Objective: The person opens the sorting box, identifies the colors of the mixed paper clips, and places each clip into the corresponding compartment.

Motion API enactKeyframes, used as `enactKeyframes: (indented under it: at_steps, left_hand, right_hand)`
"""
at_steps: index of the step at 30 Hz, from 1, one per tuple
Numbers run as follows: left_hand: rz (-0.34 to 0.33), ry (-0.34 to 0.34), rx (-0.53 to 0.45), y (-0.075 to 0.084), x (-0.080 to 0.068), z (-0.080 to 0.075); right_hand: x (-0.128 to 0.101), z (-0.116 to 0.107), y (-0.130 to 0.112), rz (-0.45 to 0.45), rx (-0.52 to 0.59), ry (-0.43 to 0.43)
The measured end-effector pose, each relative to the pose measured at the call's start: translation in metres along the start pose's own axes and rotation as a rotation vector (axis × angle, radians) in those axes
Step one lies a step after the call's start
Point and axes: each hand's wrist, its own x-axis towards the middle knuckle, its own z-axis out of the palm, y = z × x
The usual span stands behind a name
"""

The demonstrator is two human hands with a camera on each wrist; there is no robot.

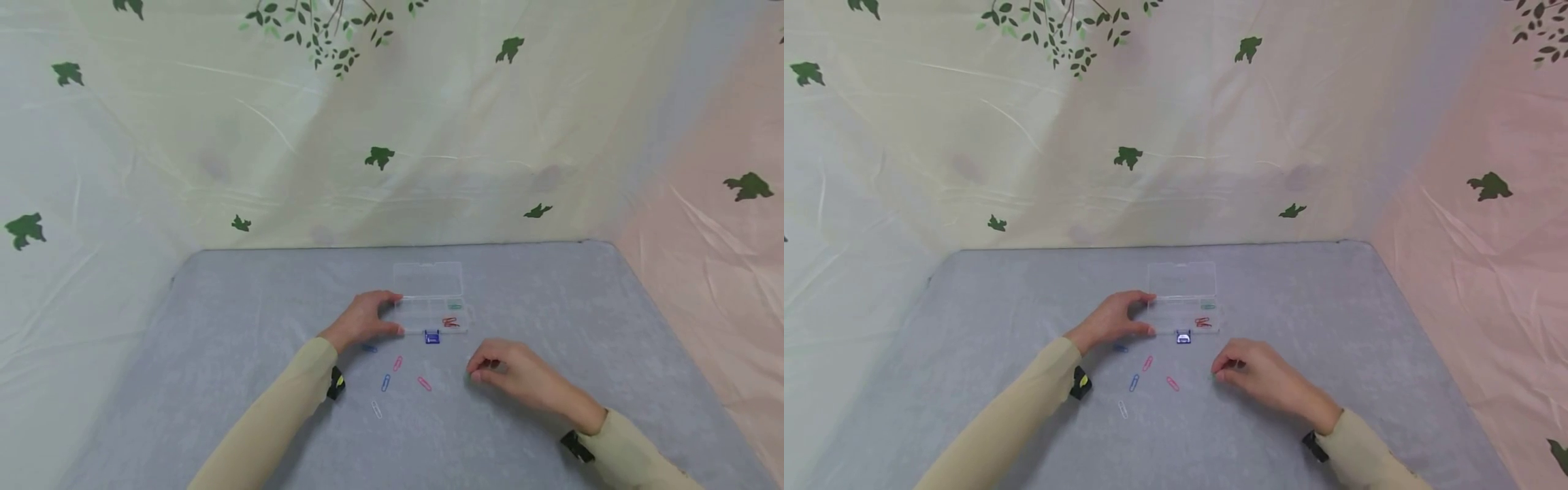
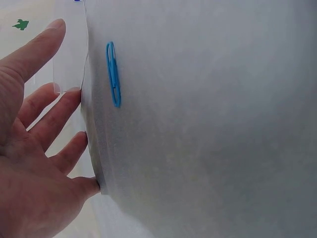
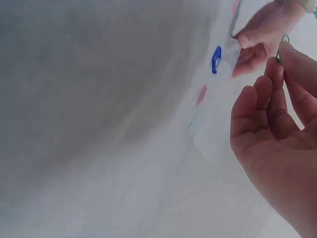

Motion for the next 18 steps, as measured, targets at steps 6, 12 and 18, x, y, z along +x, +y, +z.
enactKeyframes:
  at_steps: [6, 12, 18]
  left_hand:
    - [-0.008, -0.003, -0.008, 0.0, 0.0, -0.001]
    - [-0.008, -0.007, -0.011, 0.001, 0.0, -0.002]
    - [0.001, -0.012, -0.017, 0.002, -0.001, -0.004]
  right_hand:
    - [0.005, -0.006, -0.001, 0.031, -0.017, 0.072]
    - [0.011, -0.009, -0.001, 0.055, -0.034, 0.136]
    - [0.016, -0.014, -0.003, 0.078, -0.048, 0.182]
